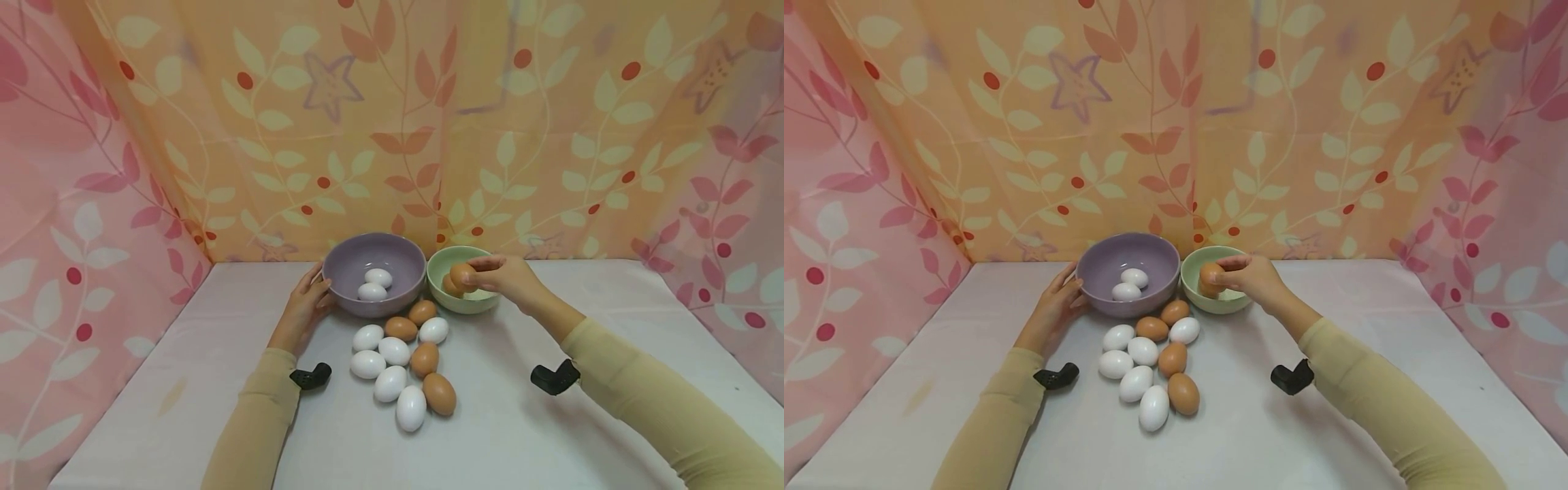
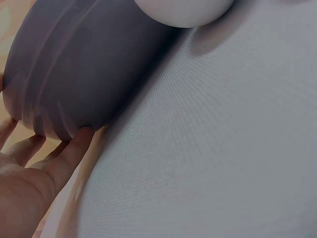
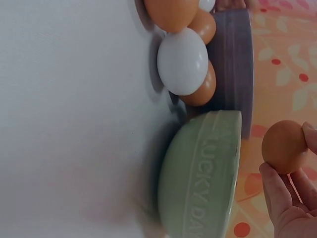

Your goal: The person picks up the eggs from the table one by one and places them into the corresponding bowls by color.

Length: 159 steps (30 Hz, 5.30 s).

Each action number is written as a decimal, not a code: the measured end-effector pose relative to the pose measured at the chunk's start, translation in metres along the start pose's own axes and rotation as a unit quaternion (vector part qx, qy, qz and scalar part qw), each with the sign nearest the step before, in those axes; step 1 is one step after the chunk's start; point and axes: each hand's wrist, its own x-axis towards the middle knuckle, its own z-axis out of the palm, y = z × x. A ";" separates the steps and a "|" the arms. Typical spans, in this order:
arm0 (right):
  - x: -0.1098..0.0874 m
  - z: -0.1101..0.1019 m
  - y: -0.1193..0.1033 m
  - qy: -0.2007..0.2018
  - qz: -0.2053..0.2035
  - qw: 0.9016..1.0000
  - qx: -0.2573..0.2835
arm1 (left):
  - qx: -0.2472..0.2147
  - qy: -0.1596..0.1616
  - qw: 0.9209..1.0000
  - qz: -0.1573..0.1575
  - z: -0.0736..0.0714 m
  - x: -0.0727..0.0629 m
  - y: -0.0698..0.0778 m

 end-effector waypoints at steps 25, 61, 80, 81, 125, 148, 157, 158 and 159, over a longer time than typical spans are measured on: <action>0.039 -0.009 0.008 0.050 0.033 0.998 -0.018 | 0.009 -0.014 1.000 0.017 -0.001 -0.002 -0.001; 0.071 0.003 0.026 0.110 0.055 0.990 -0.066 | -0.006 -0.012 1.000 0.023 0.001 -0.003 -0.001; 0.079 0.009 0.035 0.082 0.044 0.988 -0.119 | -0.018 -0.019 0.999 0.029 0.001 -0.004 0.000; 0.079 0.009 0.036 0.081 0.044 0.988 -0.122 | -0.017 -0.020 0.999 0.030 0.001 -0.004 0.000; 0.056 0.009 0.021 0.047 0.030 0.994 -0.094 | -0.017 -0.015 0.999 0.026 0.002 -0.005 0.000; -0.044 0.025 0.005 -0.002 -0.023 0.999 -0.025 | -0.019 -0.007 1.000 0.020 0.001 -0.002 0.000; -0.066 0.035 0.010 -0.056 -0.025 0.998 -0.008 | -0.020 -0.011 1.000 0.016 0.001 -0.003 0.000; -0.068 0.037 0.012 -0.058 -0.020 0.998 -0.009 | -0.020 -0.011 1.000 0.016 0.001 -0.003 0.001; -0.070 0.039 0.013 -0.060 -0.016 0.998 -0.008 | -0.021 -0.010 1.000 0.015 0.002 -0.003 0.001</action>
